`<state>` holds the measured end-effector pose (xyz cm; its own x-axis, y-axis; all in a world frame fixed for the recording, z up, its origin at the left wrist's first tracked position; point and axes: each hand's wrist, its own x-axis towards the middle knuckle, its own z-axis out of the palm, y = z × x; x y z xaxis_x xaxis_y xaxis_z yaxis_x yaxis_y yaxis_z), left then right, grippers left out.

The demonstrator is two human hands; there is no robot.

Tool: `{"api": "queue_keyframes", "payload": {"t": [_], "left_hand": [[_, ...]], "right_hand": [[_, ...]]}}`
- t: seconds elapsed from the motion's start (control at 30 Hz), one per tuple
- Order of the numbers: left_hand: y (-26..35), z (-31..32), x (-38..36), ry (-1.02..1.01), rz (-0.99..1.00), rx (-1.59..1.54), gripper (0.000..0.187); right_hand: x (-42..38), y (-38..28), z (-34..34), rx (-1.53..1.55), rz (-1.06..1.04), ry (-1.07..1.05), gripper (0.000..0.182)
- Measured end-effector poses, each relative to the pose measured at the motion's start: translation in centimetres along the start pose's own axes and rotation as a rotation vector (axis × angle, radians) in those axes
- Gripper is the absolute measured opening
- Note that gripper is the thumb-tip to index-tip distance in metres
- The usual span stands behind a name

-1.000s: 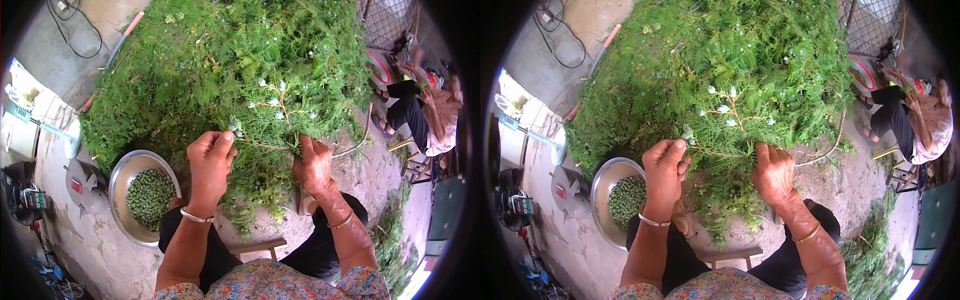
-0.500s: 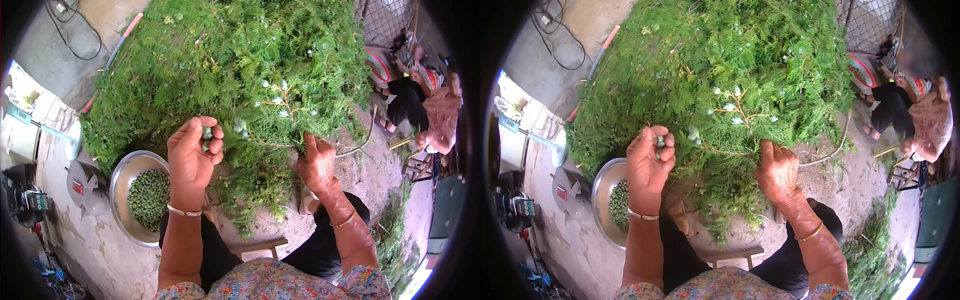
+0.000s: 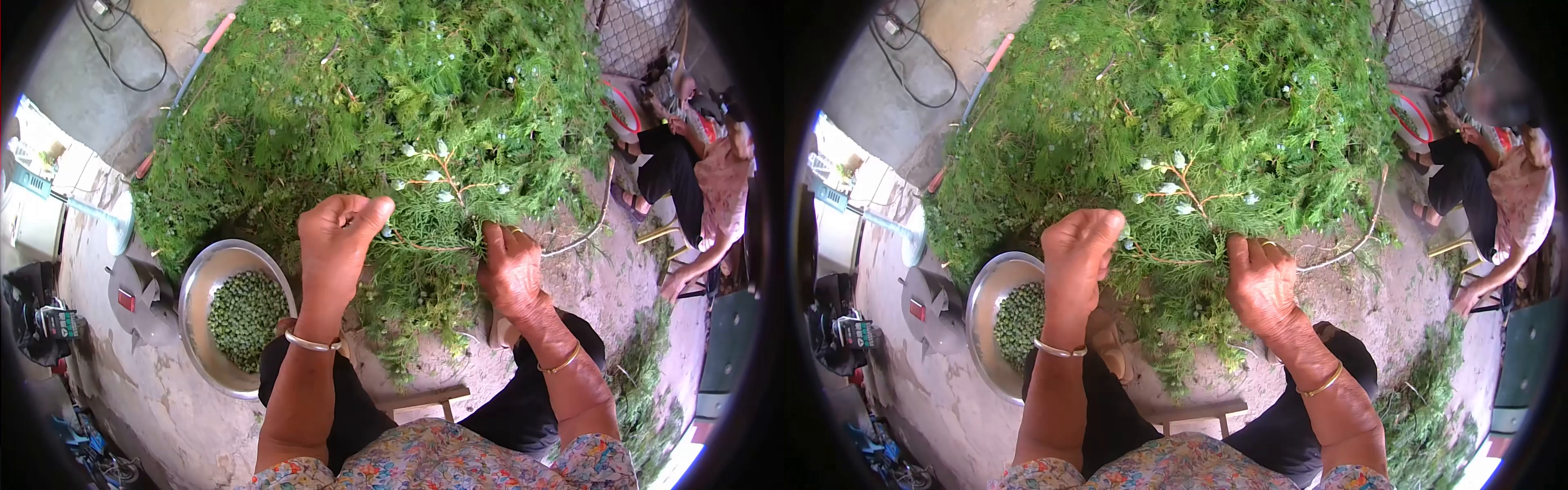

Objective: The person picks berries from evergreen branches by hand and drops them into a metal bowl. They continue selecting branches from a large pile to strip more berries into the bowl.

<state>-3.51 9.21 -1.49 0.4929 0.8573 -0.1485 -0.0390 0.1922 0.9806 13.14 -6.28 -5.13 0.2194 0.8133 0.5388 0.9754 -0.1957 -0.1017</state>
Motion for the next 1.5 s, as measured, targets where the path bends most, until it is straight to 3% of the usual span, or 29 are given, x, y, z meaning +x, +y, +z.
{"api": "queue_keyframes", "payload": {"t": [0.07,0.13,0.23,0.33,0.4,0.53,0.63,0.77,0.83,0.9,0.97,1.1,1.17,1.23,1.43,1.5], "left_hand": [[-2.1,-0.2,1.0,0.028,0.317,0.288,0.018],[-1.1,0.2,0.3,0.0,0.29,0.412,0.019],[-0.9,0.4,0.0,-0.024,0.249,0.542,0.02],[-1.1,0.3,0.2,-0.029,0.332,0.447,0.019],[-0.1,0.5,-0.4,-0.047,0.107,0.199,0.015],[0.5,0.1,-0.3,-0.046,-0.098,-0.047,0.011],[0.5,0.0,-0.2,-0.015,-0.142,-0.207,0.011],[0.7,-0.9,0.1,0.009,-0.174,-0.314,0.009],[0.1,-3.4,1.4,-0.015,-0.085,-0.574,0.007],[0.1,-6.3,2.8,-0.37,-0.055,-0.85,0.022],[0.8,-6.1,2.2,-0.395,-0.096,-0.904,0.026],[1.0,-4.0,0.8,-0.324,-0.1,-0.844,0.028],[-0.3,-4.1,1.2,-0.432,-0.024,-0.868,0.026],[-0.3,-3.5,1.0,-0.374,-0.013,-0.806,0.024],[0.9,-0.1,-0.7,-0.121,0.07,-0.036,0.01],[0.5,0.0,-0.8,-0.098,0.02,0.003,0.009]], "right_hand": [[-0.1,0.1,0.1,-0.003,-0.005,-0.004,0.031],[-0.2,0.1,0.1,-0.006,-0.011,-0.007,0.031],[-0.4,0.2,0.1,0.042,0.022,-0.031,0.046],[-0.2,0.3,-0.2,0.059,0.032,-0.023,0.047],[-0.1,0.3,-0.3,0.087,0.031,-0.033,0.047],[0.1,0.5,-0.7,0.11,0.027,-0.051,0.047],[0.3,0.2,-0.9,0.065,-0.005,-0.052,0.034],[0.1,0.2,-1.0,0.095,0.017,-0.05,0.046],[-0.1,0.5,-1.3,0.114,0.065,-0.049,0.052],[-0.3,1.4,-1.6,0.138,0.106,-0.007,0.054],[-0.2,1.6,-1.5,0.124,0.1,0.017,0.056],[-0.2,1.5,-1.6,0.108,0.106,0.001,0.056],[-0.1,1.4,-1.5,0.111,0.098,0.002,0.056],[-0.1,1.2,-1.3,0.064,0.083,-0.018,0.048],[-0.1,1.1,-0.7,0.108,0.078,0.001,0.055],[-0.1,1.1,-0.7,0.106,0.084,-0.008,0.054]]}}
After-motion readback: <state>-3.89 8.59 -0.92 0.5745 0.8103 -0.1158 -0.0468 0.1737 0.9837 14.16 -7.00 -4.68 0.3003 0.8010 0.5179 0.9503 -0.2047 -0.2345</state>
